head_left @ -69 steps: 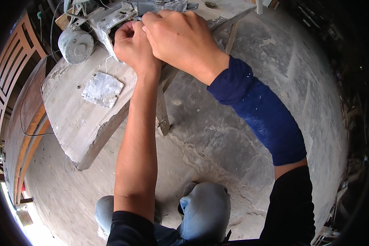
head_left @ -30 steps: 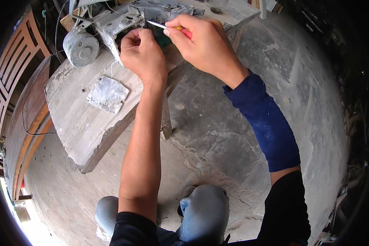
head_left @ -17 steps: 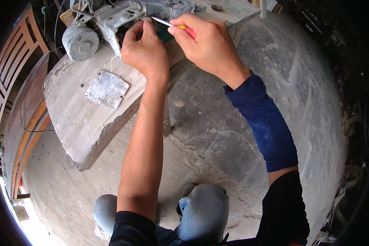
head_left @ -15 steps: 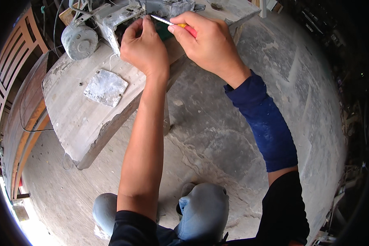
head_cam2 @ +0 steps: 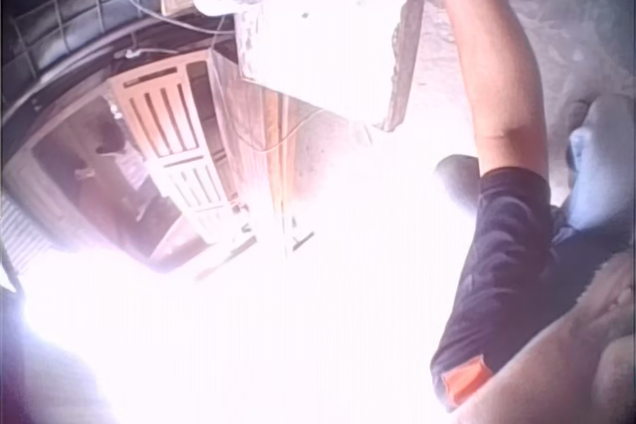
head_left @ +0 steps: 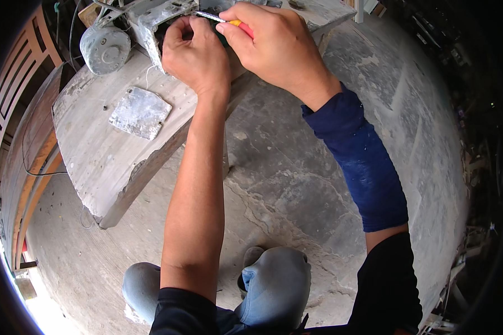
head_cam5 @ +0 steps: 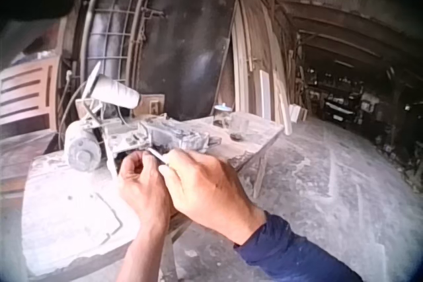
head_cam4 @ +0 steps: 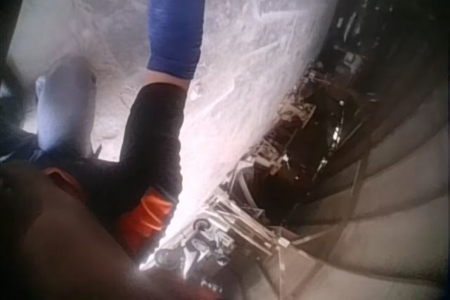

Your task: The person kneels on the floor and uses a screwdriver to adjust screws on a disassembled electronic device placed on a wooden table. They repeatedly tighten and loosen screws while manipulating wires and internal components.

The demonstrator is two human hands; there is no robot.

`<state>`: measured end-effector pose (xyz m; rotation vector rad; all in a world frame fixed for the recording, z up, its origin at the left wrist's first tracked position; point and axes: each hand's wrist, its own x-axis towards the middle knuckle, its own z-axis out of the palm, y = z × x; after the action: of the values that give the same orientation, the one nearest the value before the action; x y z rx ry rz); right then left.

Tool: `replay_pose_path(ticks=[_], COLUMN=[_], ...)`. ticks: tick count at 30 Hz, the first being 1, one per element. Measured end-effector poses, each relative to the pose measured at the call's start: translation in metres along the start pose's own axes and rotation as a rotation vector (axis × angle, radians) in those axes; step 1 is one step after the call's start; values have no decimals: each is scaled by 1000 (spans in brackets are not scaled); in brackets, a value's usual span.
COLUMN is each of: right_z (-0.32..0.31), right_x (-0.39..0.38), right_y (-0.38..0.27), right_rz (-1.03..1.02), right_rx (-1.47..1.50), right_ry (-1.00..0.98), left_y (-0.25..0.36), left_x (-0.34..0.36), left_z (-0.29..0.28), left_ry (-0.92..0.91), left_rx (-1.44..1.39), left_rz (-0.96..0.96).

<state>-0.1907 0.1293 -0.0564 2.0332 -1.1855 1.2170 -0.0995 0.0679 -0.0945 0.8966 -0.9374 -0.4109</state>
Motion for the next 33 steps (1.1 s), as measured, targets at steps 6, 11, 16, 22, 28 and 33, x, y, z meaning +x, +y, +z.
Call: replay_pose_path(ticks=[6,11,16,22,28,33], right_z=[-2,-2,3,6,-18,-20], right_x=[-1,0,-2,-5,30,41], right_y=[2,11,12,5,-16,-3], right_rz=[-64,-107,-151,-87,58,86], right_rx=[-84,-9,-102,-194,71,195], right_ry=[-10,30,0,-15,-236,-281], left_y=[1,1,-1,2,-16,-18], left_x=[-3,-2,1,-3,8,5], left_z=[2,4,3,5,4,8], left_ry=[1,3,-11,-55,-65,-54], left_rx=[66,58,19,-72,-164,-207], left_rz=[46,48,15,-88,-107,-102])
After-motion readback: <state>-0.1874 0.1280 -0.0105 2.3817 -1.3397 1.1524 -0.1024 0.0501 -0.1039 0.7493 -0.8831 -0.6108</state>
